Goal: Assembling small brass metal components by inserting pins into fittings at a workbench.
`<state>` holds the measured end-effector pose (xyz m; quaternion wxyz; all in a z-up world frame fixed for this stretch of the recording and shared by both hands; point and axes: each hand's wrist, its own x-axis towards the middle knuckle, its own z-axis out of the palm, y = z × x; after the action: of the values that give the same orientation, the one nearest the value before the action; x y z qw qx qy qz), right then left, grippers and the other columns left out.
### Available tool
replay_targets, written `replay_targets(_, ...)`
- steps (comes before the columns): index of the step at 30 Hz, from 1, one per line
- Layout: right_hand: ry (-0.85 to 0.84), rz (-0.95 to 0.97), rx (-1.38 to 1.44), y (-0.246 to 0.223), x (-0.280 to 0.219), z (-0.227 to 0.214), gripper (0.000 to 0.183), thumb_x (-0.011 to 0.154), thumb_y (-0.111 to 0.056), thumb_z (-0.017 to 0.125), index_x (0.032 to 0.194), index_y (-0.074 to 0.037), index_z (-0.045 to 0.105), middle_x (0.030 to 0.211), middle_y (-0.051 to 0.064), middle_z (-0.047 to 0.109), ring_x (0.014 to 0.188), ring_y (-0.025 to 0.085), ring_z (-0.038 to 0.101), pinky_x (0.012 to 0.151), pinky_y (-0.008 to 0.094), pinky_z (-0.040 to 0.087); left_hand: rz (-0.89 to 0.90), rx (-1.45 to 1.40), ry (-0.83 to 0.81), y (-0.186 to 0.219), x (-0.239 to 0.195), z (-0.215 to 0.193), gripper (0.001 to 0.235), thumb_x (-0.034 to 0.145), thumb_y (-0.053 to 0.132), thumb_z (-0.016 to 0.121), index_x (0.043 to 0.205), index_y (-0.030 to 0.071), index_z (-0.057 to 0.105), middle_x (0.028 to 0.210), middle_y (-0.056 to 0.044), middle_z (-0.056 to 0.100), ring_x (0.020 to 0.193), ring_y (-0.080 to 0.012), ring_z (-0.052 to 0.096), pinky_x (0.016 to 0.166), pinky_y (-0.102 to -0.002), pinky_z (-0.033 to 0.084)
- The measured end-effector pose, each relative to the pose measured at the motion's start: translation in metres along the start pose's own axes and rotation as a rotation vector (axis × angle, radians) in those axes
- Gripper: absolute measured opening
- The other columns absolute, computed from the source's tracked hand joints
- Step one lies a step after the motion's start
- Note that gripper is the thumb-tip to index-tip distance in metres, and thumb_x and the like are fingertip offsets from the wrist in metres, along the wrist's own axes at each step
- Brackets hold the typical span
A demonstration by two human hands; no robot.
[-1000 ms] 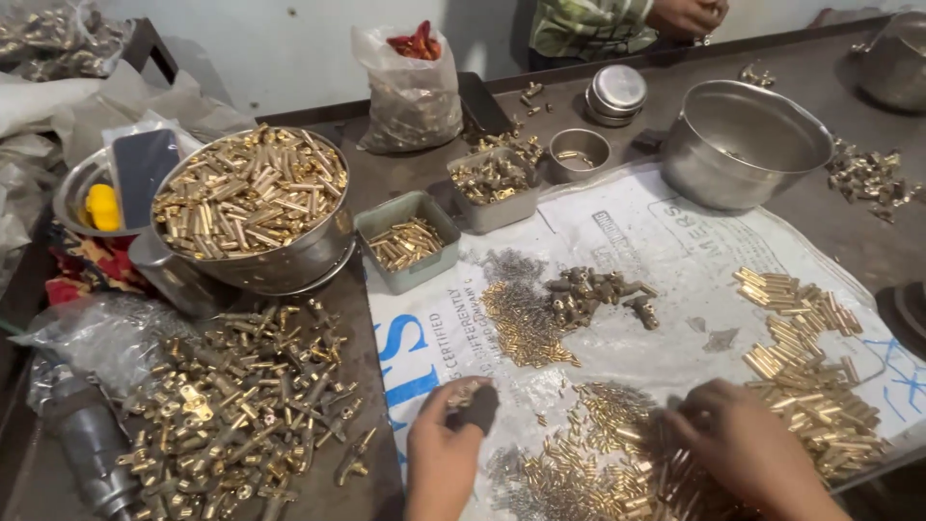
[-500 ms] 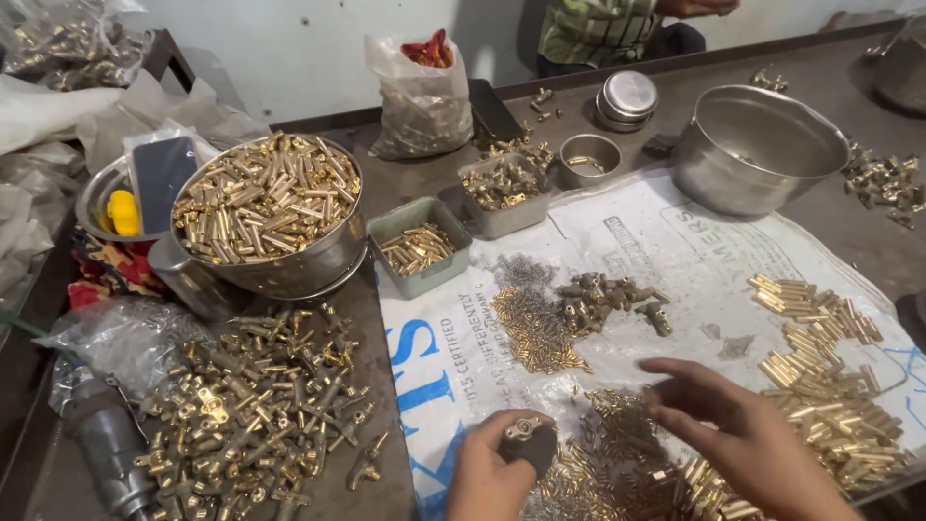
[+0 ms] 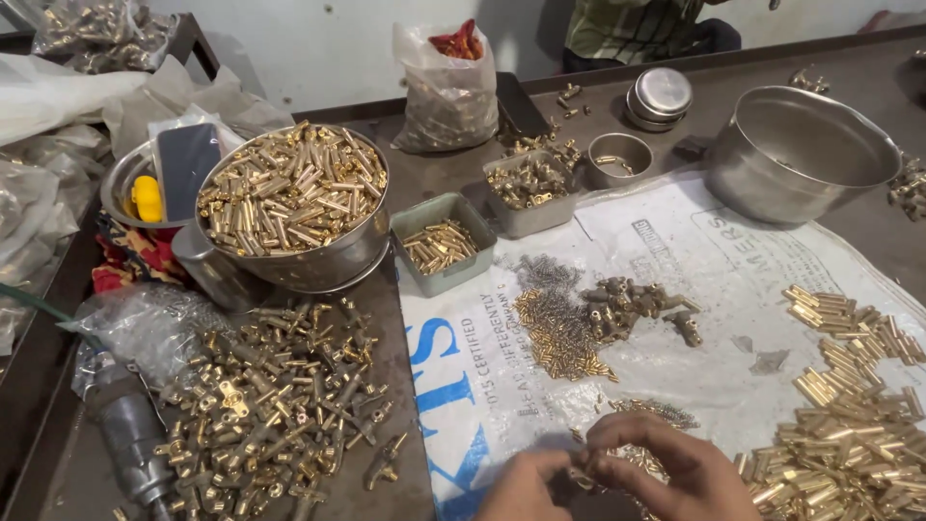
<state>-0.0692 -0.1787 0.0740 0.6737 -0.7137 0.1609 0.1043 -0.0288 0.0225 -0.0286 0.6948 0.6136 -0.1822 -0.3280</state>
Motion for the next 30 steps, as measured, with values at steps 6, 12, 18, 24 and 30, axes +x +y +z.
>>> replay_targets(6,-0.136,-0.378,-0.282,-0.026,0.019,-0.012,0.034,0.074,-0.005,0.082,0.107,-0.009,0.082,0.114,0.008,0.077,0.113,0.022,0.076,0.097,0.038,0.057,-0.234,-0.343,0.115,0.029,-0.003,-0.002,0.032,0.089,0.02,0.069,0.114,0.002,0.075,0.095,-0.011,0.074,0.073,-0.0144,0.065,0.061,-0.025,0.048)
replay_targets(12,0.279,-0.113,-0.871,-0.025,0.049,-0.023,0.02,0.088,-0.027,0.077,0.107,-0.022,0.081,0.106,-0.002,0.082,0.089,0.018,0.076,0.084,0.032,0.062,-0.146,-0.458,0.27,0.033,-0.002,-0.013,0.03,0.09,0.015,0.059,0.11,-0.002,0.073,0.085,-0.01,0.075,0.059,-0.0128,0.065,0.044,-0.027,0.046)
replay_targets(18,0.27,-0.544,-1.103,-0.025,0.045,0.003,0.025,0.08,-0.033,0.076,0.1,-0.017,0.08,0.096,0.002,0.076,0.093,0.032,0.069,0.082,0.041,0.056,-0.121,-0.42,0.357,0.031,-0.003,-0.017,0.032,0.086,0.009,0.052,0.106,0.0,0.075,0.073,-0.008,0.069,0.053,-0.0128,0.059,0.043,-0.028,0.044)
replay_targets(24,0.268,-0.309,-0.768,-0.012,0.024,0.023,0.021,0.08,-0.022,0.081,0.099,-0.012,0.077,0.096,0.008,0.075,0.091,0.026,0.074,0.082,0.037,0.059,-0.383,-0.593,0.394,0.073,-0.011,-0.009,0.053,0.096,0.049,0.064,0.082,-0.001,0.069,0.065,-0.01,0.065,0.045,-0.0165,0.055,0.041,-0.029,0.039)
replay_targets(30,0.028,-0.88,-0.695,-0.001,0.013,0.044,0.019,0.077,-0.009,0.081,0.095,-0.009,0.075,0.1,0.008,0.075,0.099,0.023,0.072,0.085,0.035,0.061,-0.325,-0.626,0.424,-0.018,0.01,-0.016,0.042,0.094,0.045,0.061,0.087,0.005,0.072,0.071,-0.01,0.064,0.054,-0.0158,0.058,0.049,-0.031,0.043)
